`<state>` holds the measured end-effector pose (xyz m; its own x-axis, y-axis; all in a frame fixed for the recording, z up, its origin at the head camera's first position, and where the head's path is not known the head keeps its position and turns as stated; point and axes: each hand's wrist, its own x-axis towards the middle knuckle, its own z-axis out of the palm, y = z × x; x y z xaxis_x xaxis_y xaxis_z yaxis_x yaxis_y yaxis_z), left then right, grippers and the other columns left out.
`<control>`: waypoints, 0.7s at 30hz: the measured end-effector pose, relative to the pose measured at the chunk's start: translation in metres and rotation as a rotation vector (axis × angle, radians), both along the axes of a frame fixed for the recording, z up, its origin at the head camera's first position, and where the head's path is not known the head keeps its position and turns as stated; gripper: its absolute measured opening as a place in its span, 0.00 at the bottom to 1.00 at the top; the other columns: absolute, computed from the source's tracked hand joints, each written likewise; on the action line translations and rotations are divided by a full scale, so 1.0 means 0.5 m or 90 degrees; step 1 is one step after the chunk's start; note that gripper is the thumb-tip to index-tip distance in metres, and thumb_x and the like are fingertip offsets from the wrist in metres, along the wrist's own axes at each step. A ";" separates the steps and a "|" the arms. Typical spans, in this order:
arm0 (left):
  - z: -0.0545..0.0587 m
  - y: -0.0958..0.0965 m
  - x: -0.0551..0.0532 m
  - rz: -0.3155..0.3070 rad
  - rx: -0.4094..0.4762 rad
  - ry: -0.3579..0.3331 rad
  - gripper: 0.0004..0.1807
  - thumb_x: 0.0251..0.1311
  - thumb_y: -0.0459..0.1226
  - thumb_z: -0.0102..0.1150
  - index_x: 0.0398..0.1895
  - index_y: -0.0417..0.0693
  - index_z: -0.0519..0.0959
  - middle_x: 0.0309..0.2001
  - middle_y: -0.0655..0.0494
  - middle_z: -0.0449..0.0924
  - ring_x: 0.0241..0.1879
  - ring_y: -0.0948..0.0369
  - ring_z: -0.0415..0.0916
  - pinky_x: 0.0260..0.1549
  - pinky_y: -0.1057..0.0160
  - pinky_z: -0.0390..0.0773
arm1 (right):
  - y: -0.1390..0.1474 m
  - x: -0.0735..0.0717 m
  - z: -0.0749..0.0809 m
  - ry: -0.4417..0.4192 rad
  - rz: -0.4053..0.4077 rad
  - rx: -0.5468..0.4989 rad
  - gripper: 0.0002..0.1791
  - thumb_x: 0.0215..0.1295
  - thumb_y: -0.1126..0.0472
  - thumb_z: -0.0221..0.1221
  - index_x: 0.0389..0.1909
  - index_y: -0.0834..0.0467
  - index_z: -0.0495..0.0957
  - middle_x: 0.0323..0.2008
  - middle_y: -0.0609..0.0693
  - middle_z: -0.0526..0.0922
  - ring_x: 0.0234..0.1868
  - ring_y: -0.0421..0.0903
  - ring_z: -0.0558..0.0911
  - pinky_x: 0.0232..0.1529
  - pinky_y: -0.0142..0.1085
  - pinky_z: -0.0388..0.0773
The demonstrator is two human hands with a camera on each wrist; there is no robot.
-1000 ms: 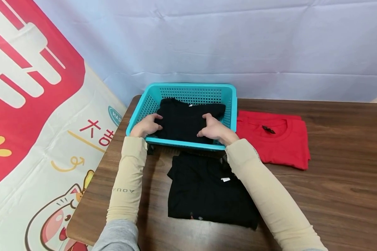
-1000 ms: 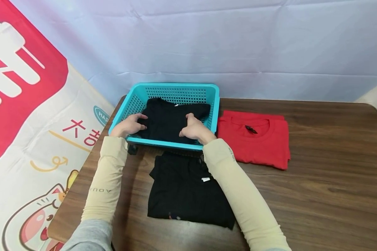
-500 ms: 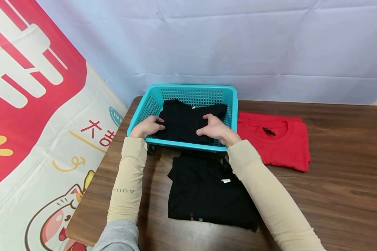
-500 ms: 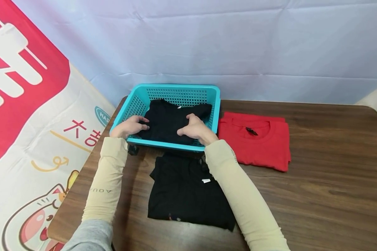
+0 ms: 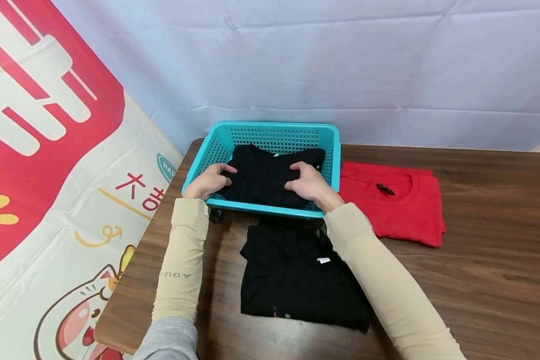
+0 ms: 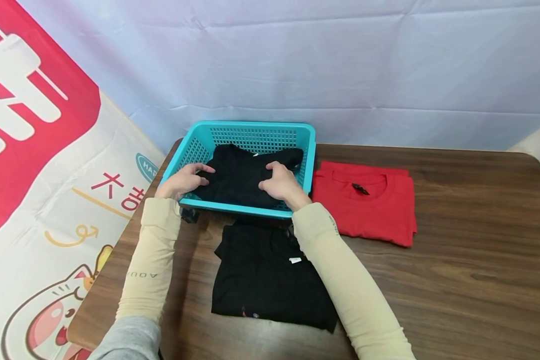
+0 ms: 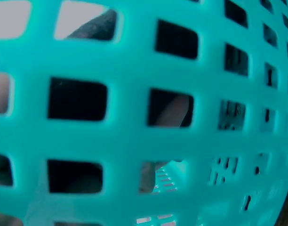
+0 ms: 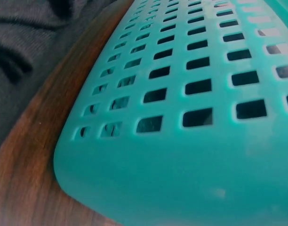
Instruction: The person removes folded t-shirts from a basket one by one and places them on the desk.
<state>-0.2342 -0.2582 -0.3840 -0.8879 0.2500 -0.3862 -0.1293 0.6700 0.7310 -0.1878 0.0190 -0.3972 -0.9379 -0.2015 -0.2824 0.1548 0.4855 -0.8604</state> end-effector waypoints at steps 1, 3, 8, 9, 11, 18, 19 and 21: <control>0.000 -0.001 0.000 -0.001 0.007 -0.001 0.23 0.68 0.29 0.43 0.66 0.44 0.67 0.75 0.44 0.46 0.56 0.49 0.56 0.47 0.54 0.60 | 0.000 0.000 -0.001 0.004 -0.001 0.002 0.33 0.66 0.61 0.56 0.71 0.58 0.57 0.71 0.57 0.59 0.59 0.56 0.68 0.61 0.52 0.71; 0.000 -0.002 0.000 -0.001 0.018 0.004 0.23 0.68 0.29 0.43 0.66 0.46 0.67 0.74 0.44 0.48 0.50 0.50 0.58 0.47 0.54 0.60 | -0.001 0.000 -0.002 0.015 0.001 0.008 0.34 0.66 0.62 0.55 0.72 0.57 0.57 0.72 0.57 0.59 0.58 0.55 0.68 0.60 0.52 0.71; 0.000 -0.008 0.000 0.008 0.063 0.016 0.25 0.67 0.30 0.43 0.68 0.48 0.67 0.75 0.46 0.47 0.45 0.49 0.58 0.48 0.53 0.58 | -0.002 0.000 -0.003 0.055 0.002 0.006 0.34 0.66 0.64 0.54 0.72 0.55 0.56 0.73 0.54 0.57 0.61 0.55 0.65 0.59 0.51 0.70; 0.000 -0.009 0.000 0.011 0.077 0.015 0.26 0.66 0.30 0.43 0.68 0.48 0.66 0.76 0.46 0.46 0.51 0.50 0.58 0.50 0.53 0.58 | -0.002 0.001 -0.003 0.062 0.002 0.001 0.34 0.66 0.64 0.54 0.73 0.55 0.56 0.73 0.54 0.56 0.62 0.55 0.64 0.59 0.51 0.70; 0.002 -0.010 0.000 0.012 0.100 0.009 0.26 0.66 0.31 0.43 0.69 0.47 0.66 0.77 0.48 0.44 0.63 0.50 0.56 0.57 0.53 0.59 | -0.002 0.002 -0.001 0.076 0.001 -0.008 0.34 0.66 0.64 0.53 0.73 0.55 0.55 0.74 0.53 0.56 0.63 0.55 0.64 0.58 0.51 0.70; 0.005 -0.009 0.001 0.036 0.166 -0.006 0.22 0.69 0.35 0.51 0.65 0.42 0.70 0.71 0.47 0.60 0.71 0.51 0.56 0.70 0.50 0.58 | -0.001 0.004 0.001 0.120 -0.005 -0.032 0.34 0.66 0.65 0.53 0.72 0.53 0.57 0.72 0.54 0.60 0.62 0.55 0.65 0.59 0.51 0.72; 0.005 -0.008 0.001 0.041 0.169 -0.001 0.22 0.68 0.36 0.52 0.64 0.41 0.71 0.70 0.47 0.61 0.70 0.51 0.58 0.69 0.50 0.60 | 0.000 0.004 0.001 0.125 -0.005 -0.036 0.34 0.66 0.65 0.53 0.72 0.53 0.57 0.71 0.54 0.61 0.62 0.55 0.66 0.57 0.50 0.72; 0.003 -0.008 0.000 0.048 0.173 0.013 0.21 0.67 0.36 0.54 0.63 0.40 0.72 0.68 0.45 0.64 0.66 0.51 0.61 0.67 0.52 0.63 | 0.000 0.004 0.002 0.133 -0.006 -0.043 0.34 0.66 0.65 0.53 0.72 0.53 0.57 0.71 0.54 0.61 0.62 0.55 0.65 0.56 0.50 0.73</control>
<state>-0.2344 -0.2620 -0.3823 -0.9152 0.2744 -0.2952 -0.1544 0.4378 0.8857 -0.1857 0.0190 -0.3963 -0.9765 -0.2045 -0.0683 -0.0257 0.4250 -0.9048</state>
